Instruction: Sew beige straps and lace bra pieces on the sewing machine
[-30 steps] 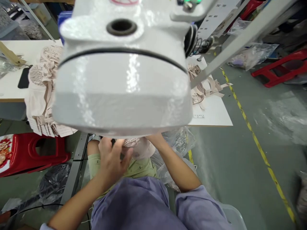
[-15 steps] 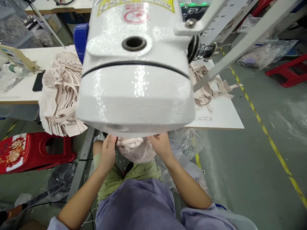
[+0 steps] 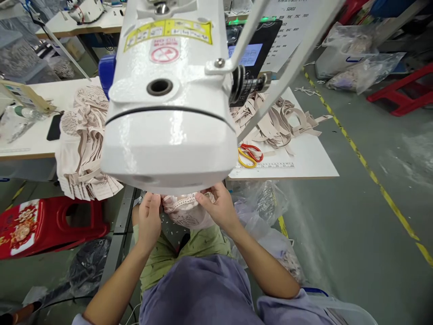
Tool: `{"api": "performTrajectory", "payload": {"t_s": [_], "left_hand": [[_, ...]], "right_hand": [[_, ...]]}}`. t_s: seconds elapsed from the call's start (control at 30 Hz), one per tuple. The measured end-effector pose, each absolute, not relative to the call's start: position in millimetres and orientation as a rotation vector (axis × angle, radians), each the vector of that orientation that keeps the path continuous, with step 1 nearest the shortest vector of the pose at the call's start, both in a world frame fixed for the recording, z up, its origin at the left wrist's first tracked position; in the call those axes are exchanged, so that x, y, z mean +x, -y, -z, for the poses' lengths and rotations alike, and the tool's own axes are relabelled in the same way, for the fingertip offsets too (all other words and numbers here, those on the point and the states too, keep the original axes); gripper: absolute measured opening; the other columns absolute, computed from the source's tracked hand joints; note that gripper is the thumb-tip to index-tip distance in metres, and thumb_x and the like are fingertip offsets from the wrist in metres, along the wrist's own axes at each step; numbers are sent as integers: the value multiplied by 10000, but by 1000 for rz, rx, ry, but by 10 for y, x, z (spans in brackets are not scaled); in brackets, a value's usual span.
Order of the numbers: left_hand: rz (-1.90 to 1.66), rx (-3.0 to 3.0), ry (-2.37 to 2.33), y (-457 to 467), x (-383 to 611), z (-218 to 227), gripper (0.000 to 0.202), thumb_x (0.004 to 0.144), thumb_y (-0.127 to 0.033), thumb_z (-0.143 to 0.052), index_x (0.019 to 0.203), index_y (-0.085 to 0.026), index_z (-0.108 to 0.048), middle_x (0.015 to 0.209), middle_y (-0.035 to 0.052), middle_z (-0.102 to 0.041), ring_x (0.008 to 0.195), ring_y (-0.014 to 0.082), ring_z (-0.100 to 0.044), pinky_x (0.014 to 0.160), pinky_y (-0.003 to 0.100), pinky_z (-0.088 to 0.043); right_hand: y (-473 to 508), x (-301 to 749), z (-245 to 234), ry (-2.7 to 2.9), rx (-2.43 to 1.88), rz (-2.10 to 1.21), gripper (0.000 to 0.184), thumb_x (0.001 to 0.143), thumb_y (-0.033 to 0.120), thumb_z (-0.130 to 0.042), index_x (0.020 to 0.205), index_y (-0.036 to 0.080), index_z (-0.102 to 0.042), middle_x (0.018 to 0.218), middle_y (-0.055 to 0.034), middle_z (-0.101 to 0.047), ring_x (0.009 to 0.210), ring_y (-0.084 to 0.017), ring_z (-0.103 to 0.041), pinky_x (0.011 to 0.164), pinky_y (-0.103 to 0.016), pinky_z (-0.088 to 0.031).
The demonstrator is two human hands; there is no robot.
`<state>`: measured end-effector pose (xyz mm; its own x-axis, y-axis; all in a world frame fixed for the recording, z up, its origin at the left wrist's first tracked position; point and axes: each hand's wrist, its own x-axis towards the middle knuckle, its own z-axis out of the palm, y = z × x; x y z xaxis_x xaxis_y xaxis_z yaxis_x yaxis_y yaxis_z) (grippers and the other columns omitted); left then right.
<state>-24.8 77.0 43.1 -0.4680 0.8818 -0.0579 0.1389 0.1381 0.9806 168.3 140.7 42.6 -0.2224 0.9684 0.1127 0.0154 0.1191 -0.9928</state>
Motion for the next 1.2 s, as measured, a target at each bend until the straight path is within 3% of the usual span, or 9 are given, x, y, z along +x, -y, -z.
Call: {"api": "performTrajectory", "payload": {"t_s": [0.27,0.47,0.67,0.9,1.0,1.1,1.2], "left_hand": [[-1434,1026,-1670,-789,-213,-572,378,928,-545,-504,927,-194,-645,935,60,-688,853,207,-638,755,304,-508],[-1416,988,-1621,-754,-223,-655,360,919,-534,-536,995,-199,-644,846,36,-656,723,174,-598,661,278,-480],[-1278,1081,-1540,-508,-132,-697,407,951,-560,-472,1026,-193,-630,860,61,-654,750,197,-615,681,303,-491],[-1145,1116,-1413,-310,-56,-730,393,966,-525,-485,969,-179,-669,838,68,-682,757,194,-616,708,306,-486],[-1009,1091,-1400,-330,-69,-769,463,961,-564,-465,994,-165,-697,935,113,-731,902,252,-667,834,373,-509],[-886,995,-1264,-361,-42,-787,568,937,-643,-434,1063,-170,-721,1100,135,-732,1148,312,-624,1050,475,-435],[-826,824,-1099,-363,14,-843,549,910,-643,-480,1034,-174,-737,1078,130,-731,1160,314,-616,1058,475,-436]], "right_hand": [[-1372,1680,-568,1535,-1111,-1209,335,818,423,-689,1037,215,-542,925,-30,-624,824,-174,-595,782,-317,-491],[-1324,1620,-584,1528,-1198,-1261,445,810,518,-691,1080,216,-509,875,-4,-574,796,-173,-569,736,-308,-477],[-1177,1791,-598,1396,-1091,-1529,275,853,454,-648,960,201,-627,934,-35,-645,844,-180,-597,778,-307,-482],[-892,2029,-608,1302,-1064,-1622,267,852,465,-678,926,216,-741,946,-35,-719,898,-213,-647,818,-327,-496],[-785,2048,-627,1282,-1060,-1685,266,853,461,-687,942,219,-751,941,-29,-725,889,-208,-653,826,-324,-496],[-681,2001,-667,1371,-1057,-1702,258,868,439,-675,971,217,-752,973,-33,-723,925,-211,-651,866,-327,-484],[-561,1889,-645,1570,-1039,-1635,240,883,413,-647,940,199,-737,927,-36,-700,867,-200,-636,801,-307,-482]]}}
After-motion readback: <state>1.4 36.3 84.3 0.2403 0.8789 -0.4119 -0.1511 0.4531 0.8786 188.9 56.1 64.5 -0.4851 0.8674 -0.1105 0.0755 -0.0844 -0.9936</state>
